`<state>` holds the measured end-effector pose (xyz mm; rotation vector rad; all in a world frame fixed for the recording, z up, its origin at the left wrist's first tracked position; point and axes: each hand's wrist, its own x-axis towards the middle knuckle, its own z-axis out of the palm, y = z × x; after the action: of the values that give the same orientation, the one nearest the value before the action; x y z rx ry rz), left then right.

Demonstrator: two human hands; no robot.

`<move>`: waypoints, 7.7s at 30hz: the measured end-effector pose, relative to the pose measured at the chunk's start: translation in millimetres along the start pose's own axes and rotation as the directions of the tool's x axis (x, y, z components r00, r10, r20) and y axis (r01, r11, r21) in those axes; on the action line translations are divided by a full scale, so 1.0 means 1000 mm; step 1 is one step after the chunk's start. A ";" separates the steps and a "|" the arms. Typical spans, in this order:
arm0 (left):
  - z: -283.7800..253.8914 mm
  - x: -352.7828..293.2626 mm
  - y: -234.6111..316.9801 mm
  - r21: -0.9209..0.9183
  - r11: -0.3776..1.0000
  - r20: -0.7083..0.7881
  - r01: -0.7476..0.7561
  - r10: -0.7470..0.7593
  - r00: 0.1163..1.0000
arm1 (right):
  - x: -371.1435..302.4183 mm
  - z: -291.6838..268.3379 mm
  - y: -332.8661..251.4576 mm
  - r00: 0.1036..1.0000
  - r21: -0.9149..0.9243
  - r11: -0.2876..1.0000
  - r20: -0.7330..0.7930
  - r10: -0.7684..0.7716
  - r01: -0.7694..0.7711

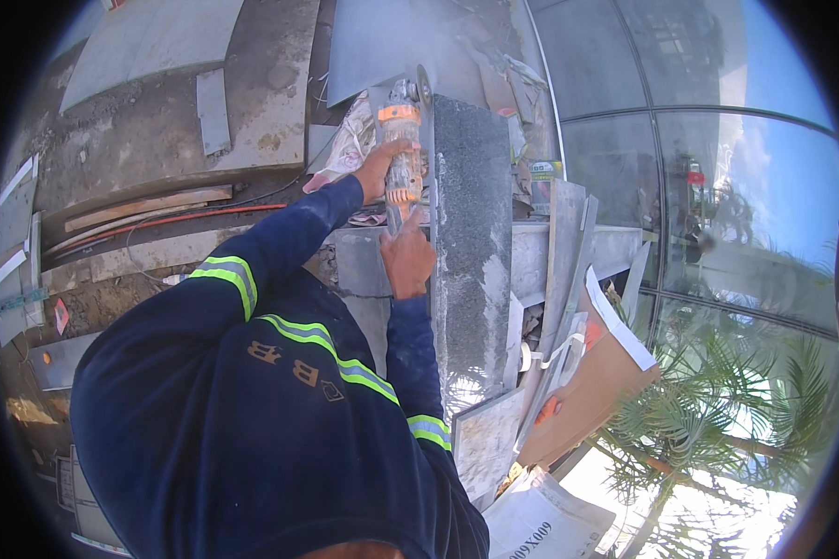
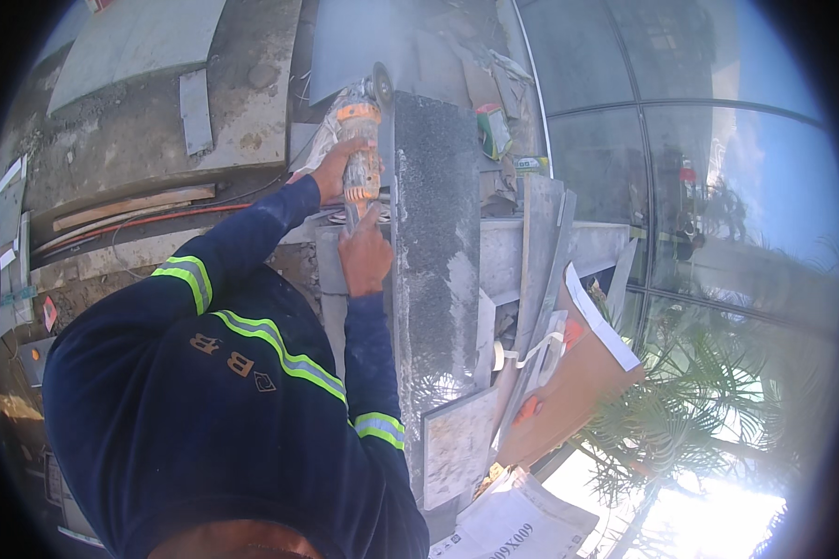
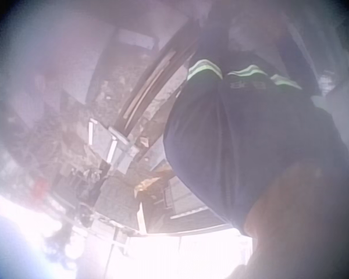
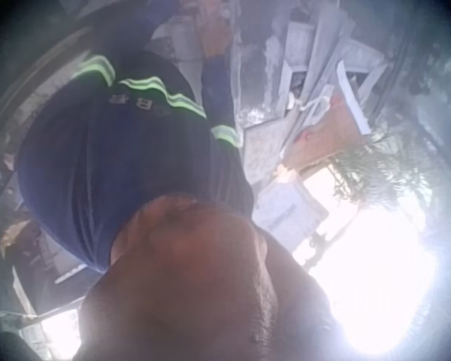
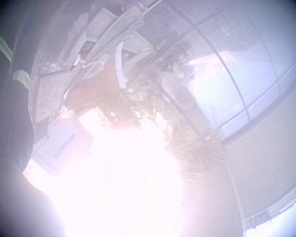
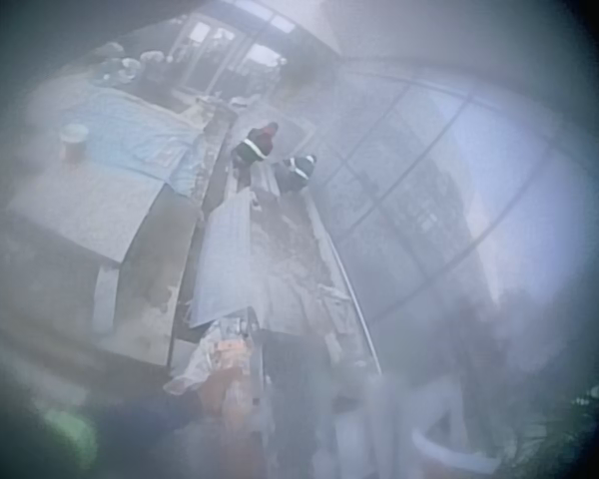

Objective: The person picks up an angle grinder and cuts a large rectangular tile placed on a makeshift work surface. The cut is performed continuously along one edge, generating dust and debris.

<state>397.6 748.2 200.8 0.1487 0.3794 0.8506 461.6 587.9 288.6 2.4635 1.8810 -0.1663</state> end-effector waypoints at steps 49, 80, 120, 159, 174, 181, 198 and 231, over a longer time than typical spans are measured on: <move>0.000 -0.006 -0.005 0.004 1.000 0.002 0.021 -0.021 1.000 | -0.007 0.004 0.005 1.000 0.009 1.000 -0.003 0.006 -0.006; -0.004 0.015 0.001 0.028 1.000 0.004 0.005 -0.005 1.000 | 0.009 0.002 0.000 1.000 0.085 0.996 -0.029 0.001 0.001; -0.006 0.016 0.004 0.057 0.998 0.031 0.007 -0.009 0.999 | 0.013 0.009 0.001 1.000 0.032 0.999 -0.027 0.011 -0.010; -0.002 -0.013 -0.011 0.023 0.999 -0.002 0.037 -0.037 0.999 | -0.019 0.010 0.002 0.999 0.031 0.999 -0.029 0.037 -0.036; -0.004 -0.005 -0.006 0.039 0.998 0.008 0.055 -0.056 0.998 | -0.010 0.011 0.002 0.999 0.030 0.999 -0.046 0.017 -0.016; -0.008 0.003 -0.006 0.063 0.998 0.020 0.017 -0.018 1.000 | -0.005 0.013 0.003 0.998 0.024 1.000 -0.059 0.012 -0.010; -0.002 0.001 -0.004 0.030 0.999 -0.002 0.031 -0.031 1.000 | -0.001 0.015 0.003 0.997 0.026 0.997 -0.020 0.072 -0.071; -0.004 0.005 -0.009 0.048 0.999 0.005 0.018 -0.018 1.000 | -0.002 0.010 0.010 0.999 0.057 0.998 -0.031 0.012 -0.010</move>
<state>405.2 745.9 193.8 0.1917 0.3962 0.8234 470.1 582.5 278.2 2.5269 1.9009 -0.1855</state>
